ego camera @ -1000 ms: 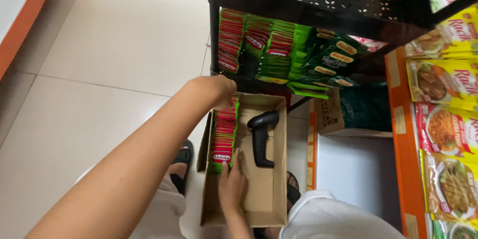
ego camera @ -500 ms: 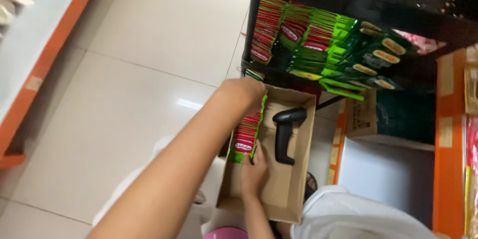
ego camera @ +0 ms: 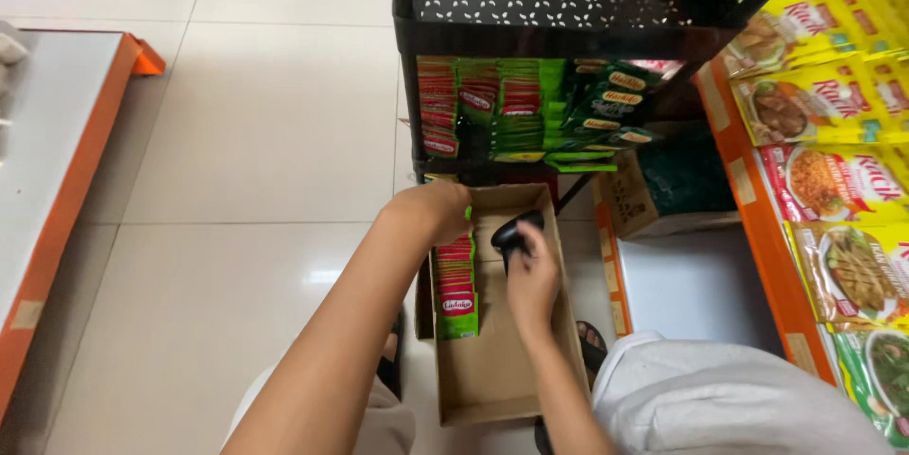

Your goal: The person crouches in a store aisle and repeatedly picks green sachets from a cardboard box, scans each with a handheld barcode scanner, and places them onto a black wire shelf. The process continues for the duration of the clip.

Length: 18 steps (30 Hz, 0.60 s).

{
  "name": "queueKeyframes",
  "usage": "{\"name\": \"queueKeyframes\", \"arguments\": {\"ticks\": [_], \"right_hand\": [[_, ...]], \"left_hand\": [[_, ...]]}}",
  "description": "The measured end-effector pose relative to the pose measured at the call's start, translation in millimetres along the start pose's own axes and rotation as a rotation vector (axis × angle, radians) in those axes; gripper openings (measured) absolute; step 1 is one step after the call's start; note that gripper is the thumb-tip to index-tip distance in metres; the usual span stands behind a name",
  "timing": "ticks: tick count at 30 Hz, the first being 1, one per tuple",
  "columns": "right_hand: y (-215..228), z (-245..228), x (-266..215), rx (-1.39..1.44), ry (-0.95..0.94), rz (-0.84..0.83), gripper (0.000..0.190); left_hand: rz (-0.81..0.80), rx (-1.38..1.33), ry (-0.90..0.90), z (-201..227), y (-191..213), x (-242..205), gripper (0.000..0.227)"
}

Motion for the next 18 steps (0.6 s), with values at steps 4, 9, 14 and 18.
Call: {"name": "queueKeyframes", "arguments": {"ticks": [4,9,14,18], "right_hand": [[-32,-74,59,-0.181,0.431,-0.018,0.038],[-97,-87,148,-0.880,0.756,-0.143,0.041],[-118,-66,184,-1.086,0.677,-0.137,0.040],[-76,-105,133,-0.716,0.746,-0.047,0.033]], "left_hand": [[0.069,0.002,0.034,-30,-7,-15,0.040],[0.046,-0.025,0.048,-52,7,-43,0.041],[0.066,-0.004,0.047,-59,-7,-32,0.038],[0.148,0.007,0.020,-44,-2,-20,0.036]]}}
Point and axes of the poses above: each hand's wrist, its own x-axis towards the middle knuckle, its own y-axis out of the back of the hand, z = x × y, the point moved 3 cm from there along x, towards the middle knuckle
